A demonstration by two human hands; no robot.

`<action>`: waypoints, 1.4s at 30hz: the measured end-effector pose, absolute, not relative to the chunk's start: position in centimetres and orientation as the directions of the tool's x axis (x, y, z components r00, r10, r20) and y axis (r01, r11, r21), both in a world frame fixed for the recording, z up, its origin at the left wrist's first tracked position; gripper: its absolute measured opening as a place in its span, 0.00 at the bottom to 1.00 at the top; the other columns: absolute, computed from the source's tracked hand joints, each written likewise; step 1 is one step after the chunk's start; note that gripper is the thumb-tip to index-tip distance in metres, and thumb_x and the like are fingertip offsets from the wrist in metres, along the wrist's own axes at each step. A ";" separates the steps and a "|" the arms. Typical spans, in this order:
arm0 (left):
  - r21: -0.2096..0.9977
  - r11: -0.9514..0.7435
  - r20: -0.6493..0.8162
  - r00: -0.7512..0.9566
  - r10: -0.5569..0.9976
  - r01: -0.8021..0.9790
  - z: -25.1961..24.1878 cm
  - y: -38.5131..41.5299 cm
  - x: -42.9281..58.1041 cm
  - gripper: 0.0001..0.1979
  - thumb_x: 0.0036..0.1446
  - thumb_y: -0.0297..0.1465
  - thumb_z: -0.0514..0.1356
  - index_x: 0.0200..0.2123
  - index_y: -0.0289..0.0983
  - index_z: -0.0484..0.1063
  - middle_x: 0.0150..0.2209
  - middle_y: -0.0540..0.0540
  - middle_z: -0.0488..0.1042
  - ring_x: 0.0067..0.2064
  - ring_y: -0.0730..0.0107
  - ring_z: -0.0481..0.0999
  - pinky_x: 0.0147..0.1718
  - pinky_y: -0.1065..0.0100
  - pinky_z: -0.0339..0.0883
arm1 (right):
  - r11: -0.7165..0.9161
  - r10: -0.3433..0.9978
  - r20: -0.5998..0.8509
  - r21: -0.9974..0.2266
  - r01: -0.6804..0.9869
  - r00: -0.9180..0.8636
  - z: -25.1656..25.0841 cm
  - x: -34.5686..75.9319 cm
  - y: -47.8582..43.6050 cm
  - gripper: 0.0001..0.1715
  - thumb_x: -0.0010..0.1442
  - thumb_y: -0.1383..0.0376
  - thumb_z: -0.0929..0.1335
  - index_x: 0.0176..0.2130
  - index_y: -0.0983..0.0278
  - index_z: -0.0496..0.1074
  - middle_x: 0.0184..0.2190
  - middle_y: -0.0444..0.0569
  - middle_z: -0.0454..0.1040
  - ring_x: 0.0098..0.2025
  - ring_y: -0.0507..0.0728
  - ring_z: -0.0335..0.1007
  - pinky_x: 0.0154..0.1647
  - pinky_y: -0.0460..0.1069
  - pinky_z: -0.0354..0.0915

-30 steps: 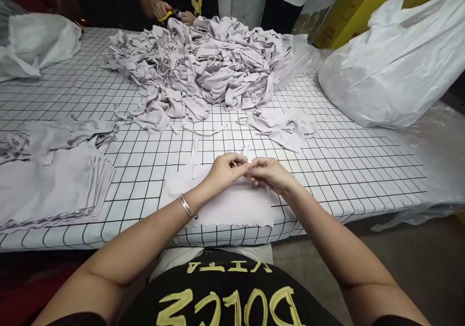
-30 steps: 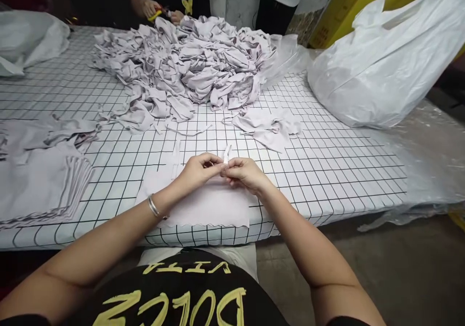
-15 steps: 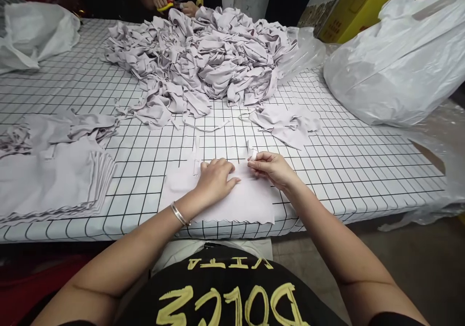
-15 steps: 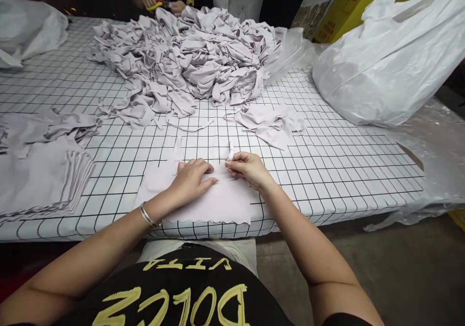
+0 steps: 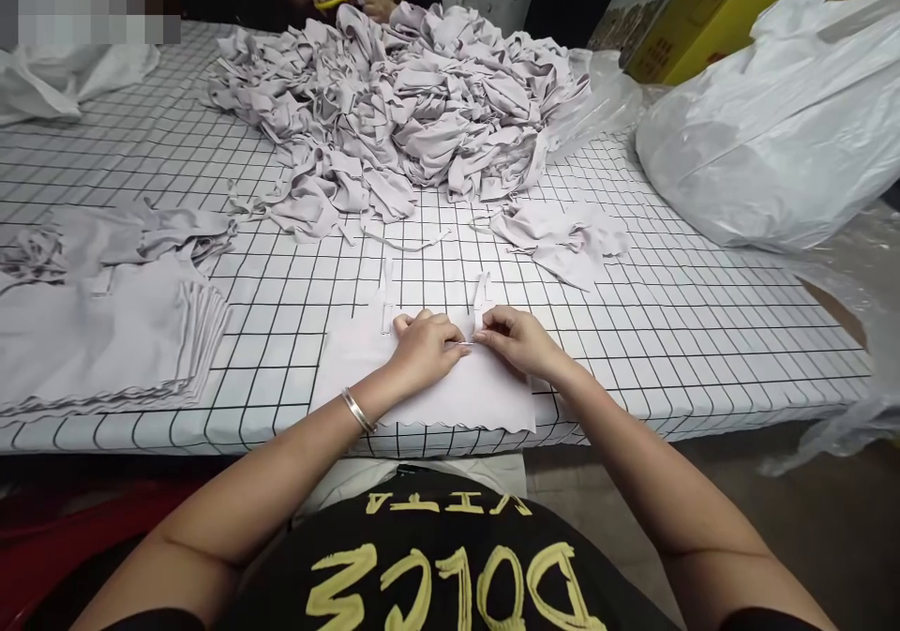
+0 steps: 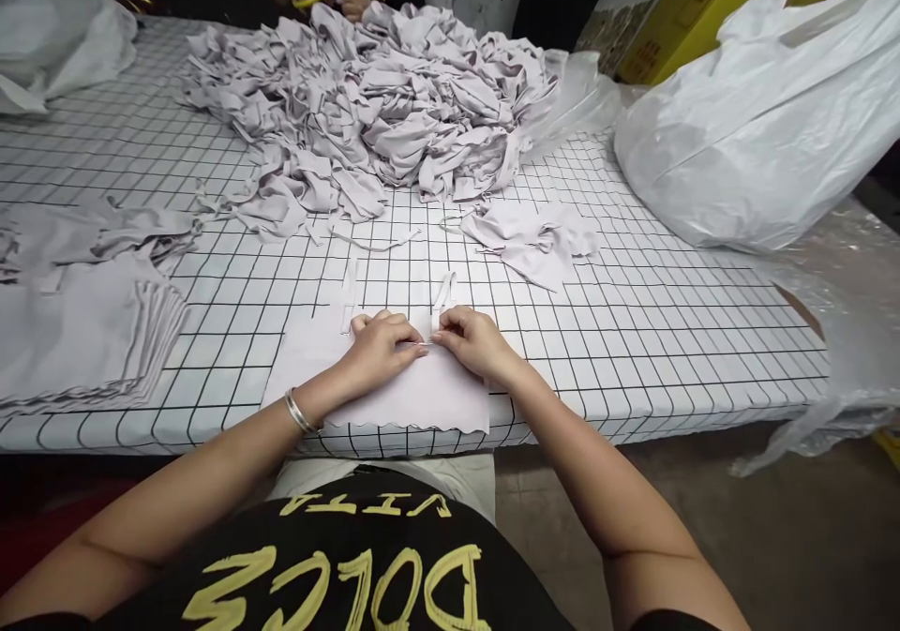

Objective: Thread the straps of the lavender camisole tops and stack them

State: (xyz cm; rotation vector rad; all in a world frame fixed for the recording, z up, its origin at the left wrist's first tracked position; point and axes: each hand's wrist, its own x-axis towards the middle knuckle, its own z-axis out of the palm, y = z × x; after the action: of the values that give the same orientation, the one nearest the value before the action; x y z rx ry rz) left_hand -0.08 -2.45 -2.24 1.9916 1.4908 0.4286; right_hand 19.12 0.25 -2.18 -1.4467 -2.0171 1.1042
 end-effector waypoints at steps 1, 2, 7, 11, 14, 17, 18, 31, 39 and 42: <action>0.646 -0.179 -0.095 0.311 0.946 0.742 -2.3 -2.5 -0.1 0.08 0.58 0.38 0.62 0.31 0.42 0.77 0.36 0.49 0.76 0.46 0.60 0.67 0.44 0.56 0.46 | 0.170 0.917 -0.100 -0.778 0.605 -0.386 -2.2 19.1 0.2 0.08 0.55 0.63 0.69 0.28 0.63 0.67 0.28 0.44 0.67 0.31 0.53 0.61 0.33 0.49 0.58; 0.653 -0.178 -0.091 0.309 0.947 0.736 -2.4 -2.5 -0.1 0.08 0.58 0.38 0.62 0.31 0.42 0.77 0.36 0.50 0.76 0.45 0.61 0.67 0.44 0.56 0.46 | 0.191 0.910 -0.098 -0.765 0.615 -0.404 -2.1 19.0 0.1 0.07 0.56 0.63 0.68 0.29 0.63 0.66 0.29 0.45 0.67 0.31 0.53 0.61 0.34 0.49 0.58; 0.674 -0.188 -0.071 0.316 0.946 0.714 -2.6 -2.5 -0.1 0.07 0.57 0.37 0.63 0.30 0.41 0.76 0.36 0.51 0.77 0.45 0.62 0.67 0.45 0.56 0.45 | 0.223 0.892 -0.096 -0.757 0.614 -0.442 -2.0 18.9 0.0 0.07 0.57 0.65 0.67 0.29 0.63 0.66 0.29 0.45 0.66 0.32 0.53 0.61 0.35 0.49 0.58; 0.692 -0.190 -0.066 0.324 0.944 0.696 -2.7 -2.6 -0.1 0.08 0.57 0.36 0.62 0.28 0.40 0.75 0.36 0.50 0.77 0.45 0.62 0.67 0.45 0.56 0.45 | 0.197 0.888 -0.119 -0.775 0.601 -0.444 -2.2 18.6 -0.1 0.07 0.57 0.64 0.67 0.29 0.62 0.66 0.29 0.45 0.67 0.32 0.54 0.61 0.35 0.49 0.58; 0.693 -0.191 -0.062 0.321 0.945 0.695 -2.7 -2.6 0.1 0.09 0.57 0.35 0.62 0.26 0.39 0.74 0.35 0.50 0.77 0.44 0.62 0.67 0.45 0.56 0.45 | 0.186 0.894 -0.111 -0.791 0.583 -0.435 -2.4 18.2 -0.3 0.07 0.56 0.64 0.67 0.28 0.62 0.66 0.28 0.44 0.67 0.32 0.54 0.61 0.34 0.49 0.58; 0.692 -0.189 -0.063 0.319 0.946 0.697 -2.7 -2.5 0.2 0.11 0.58 0.35 0.61 0.25 0.38 0.73 0.33 0.50 0.76 0.43 0.63 0.67 0.45 0.56 0.45 | 0.158 0.903 -0.100 -0.827 0.539 -0.418 -2.5 18.0 -0.4 0.07 0.56 0.64 0.67 0.28 0.62 0.65 0.28 0.44 0.67 0.32 0.54 0.62 0.35 0.49 0.58; 0.695 -0.187 -0.062 0.316 0.947 0.695 -2.7 -2.5 0.2 0.10 0.58 0.35 0.61 0.26 0.38 0.73 0.33 0.50 0.76 0.43 0.63 0.67 0.45 0.56 0.45 | 0.148 0.907 -0.099 -0.836 0.528 -0.410 -2.6 18.0 -0.4 0.08 0.56 0.63 0.67 0.28 0.62 0.65 0.27 0.44 0.67 0.32 0.54 0.62 0.35 0.49 0.58; 0.707 -0.184 -0.041 0.299 0.953 0.683 -2.8 -2.5 -0.1 0.09 0.57 0.36 0.63 0.27 0.39 0.75 0.34 0.51 0.77 0.43 0.64 0.69 0.46 0.56 0.45 | 0.167 0.906 -0.104 -0.802 0.574 -0.409 -2.5 18.7 -0.5 0.09 0.58 0.62 0.67 0.28 0.62 0.64 0.27 0.44 0.65 0.32 0.54 0.60 0.34 0.49 0.57; 0.718 -0.181 -0.039 0.298 0.954 0.672 -2.7 -2.6 -0.1 0.07 0.56 0.35 0.64 0.28 0.39 0.75 0.33 0.51 0.77 0.43 0.64 0.68 0.46 0.56 0.45 | 0.176 0.912 -0.091 -0.794 0.582 -0.401 -2.8 18.8 -0.2 0.08 0.58 0.63 0.66 0.28 0.62 0.64 0.27 0.44 0.66 0.32 0.54 0.61 0.34 0.49 0.57; 0.719 -0.190 -0.031 0.304 0.952 0.669 -2.8 -2.6 -0.1 0.08 0.56 0.35 0.63 0.27 0.39 0.74 0.33 0.51 0.76 0.43 0.64 0.68 0.46 0.56 0.45 | 0.175 0.904 -0.108 -0.792 0.586 -0.415 -2.6 18.9 -0.3 0.08 0.57 0.62 0.67 0.28 0.62 0.64 0.27 0.44 0.66 0.32 0.54 0.60 0.34 0.49 0.57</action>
State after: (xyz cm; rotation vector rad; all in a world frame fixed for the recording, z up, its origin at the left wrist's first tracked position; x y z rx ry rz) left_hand -0.11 -2.58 -2.76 1.9401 1.4374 0.5740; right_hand 18.87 -0.28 -2.61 -1.4070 -2.0700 1.1176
